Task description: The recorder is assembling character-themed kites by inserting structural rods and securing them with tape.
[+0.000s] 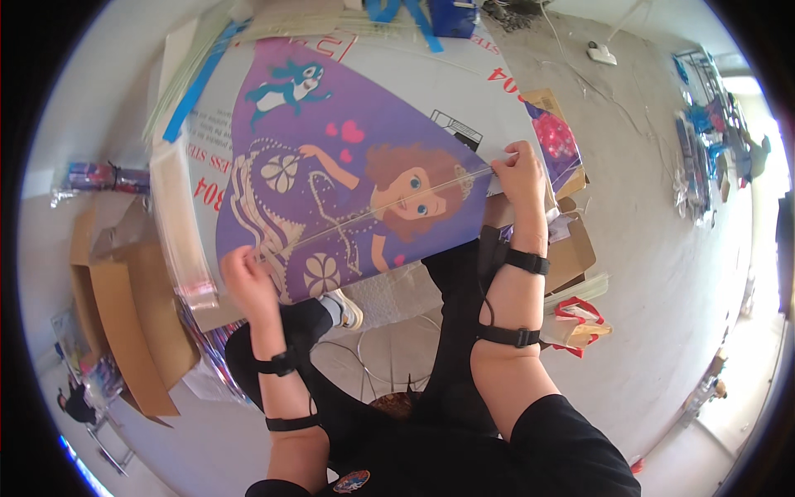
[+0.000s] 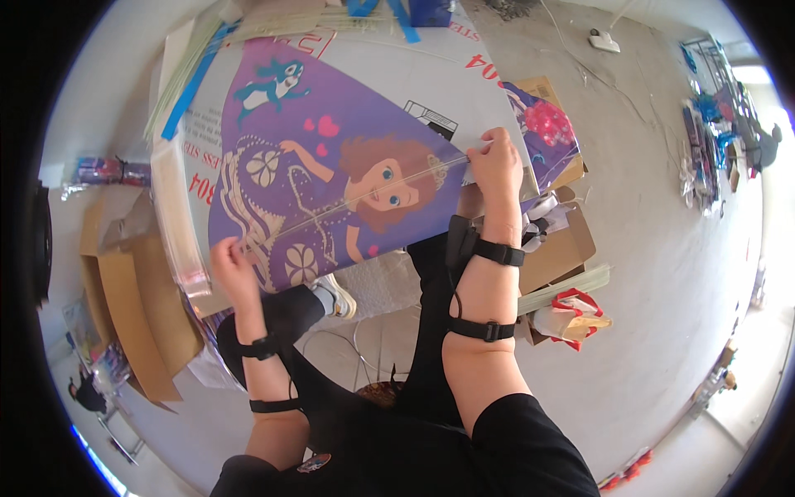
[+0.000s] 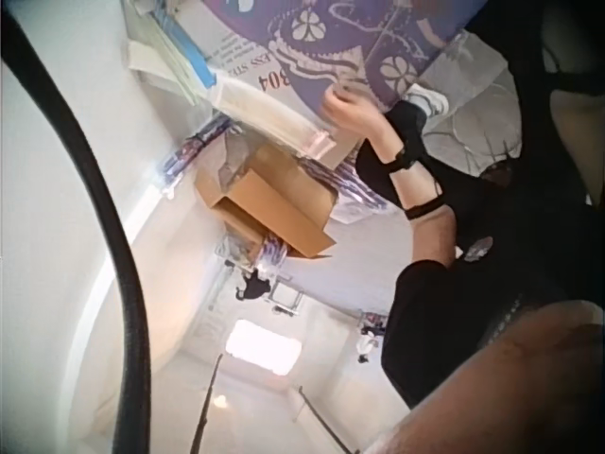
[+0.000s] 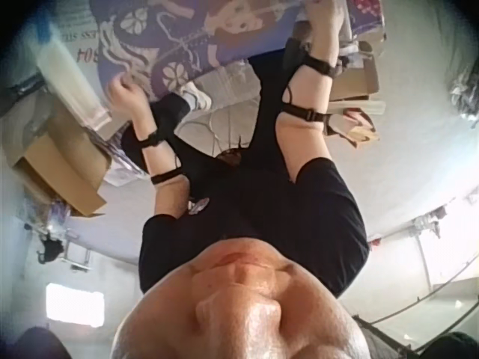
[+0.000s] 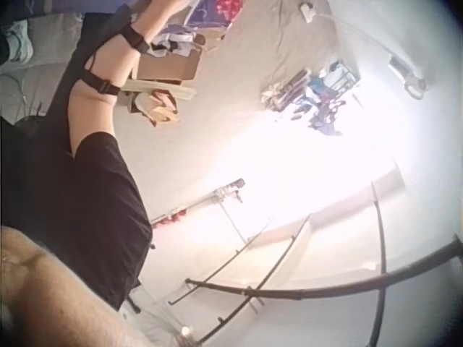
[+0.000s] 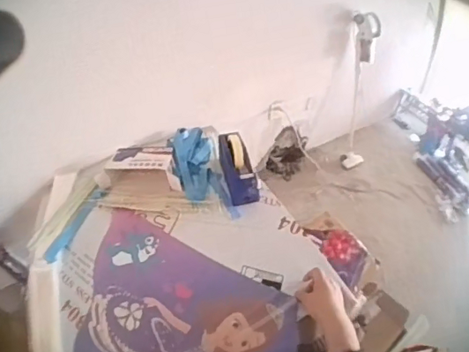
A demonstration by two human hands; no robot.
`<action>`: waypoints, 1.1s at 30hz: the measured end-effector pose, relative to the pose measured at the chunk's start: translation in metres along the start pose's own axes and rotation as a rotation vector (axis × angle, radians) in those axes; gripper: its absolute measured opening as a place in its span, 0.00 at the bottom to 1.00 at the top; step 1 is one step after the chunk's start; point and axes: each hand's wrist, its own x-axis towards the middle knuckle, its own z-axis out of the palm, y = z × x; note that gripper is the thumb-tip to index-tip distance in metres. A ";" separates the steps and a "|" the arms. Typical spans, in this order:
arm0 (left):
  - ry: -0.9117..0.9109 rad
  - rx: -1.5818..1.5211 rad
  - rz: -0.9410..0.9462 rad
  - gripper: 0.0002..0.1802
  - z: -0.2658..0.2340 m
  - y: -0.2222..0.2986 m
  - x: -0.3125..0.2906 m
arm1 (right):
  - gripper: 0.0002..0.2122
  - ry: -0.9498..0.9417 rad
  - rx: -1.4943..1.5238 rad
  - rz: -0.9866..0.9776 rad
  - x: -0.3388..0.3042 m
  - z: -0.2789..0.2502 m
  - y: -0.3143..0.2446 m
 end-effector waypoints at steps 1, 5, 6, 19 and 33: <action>-0.031 -0.025 0.118 0.10 0.009 0.025 -0.004 | 0.16 0.018 0.001 0.015 0.000 -0.004 0.004; -0.367 -0.218 0.484 0.23 0.056 0.143 -0.006 | 0.15 0.046 0.058 -0.026 0.001 0.004 0.006; -0.386 -0.282 0.612 0.26 0.073 0.176 -0.006 | 0.15 0.049 0.046 -0.014 0.002 0.001 0.009; -0.552 -0.047 0.769 0.33 0.122 0.190 -0.021 | 0.13 -0.027 0.097 0.037 0.006 0.003 0.012; -0.399 0.341 0.230 0.31 -0.017 -0.043 -0.046 | 0.13 0.006 0.074 -0.004 0.013 0.011 0.024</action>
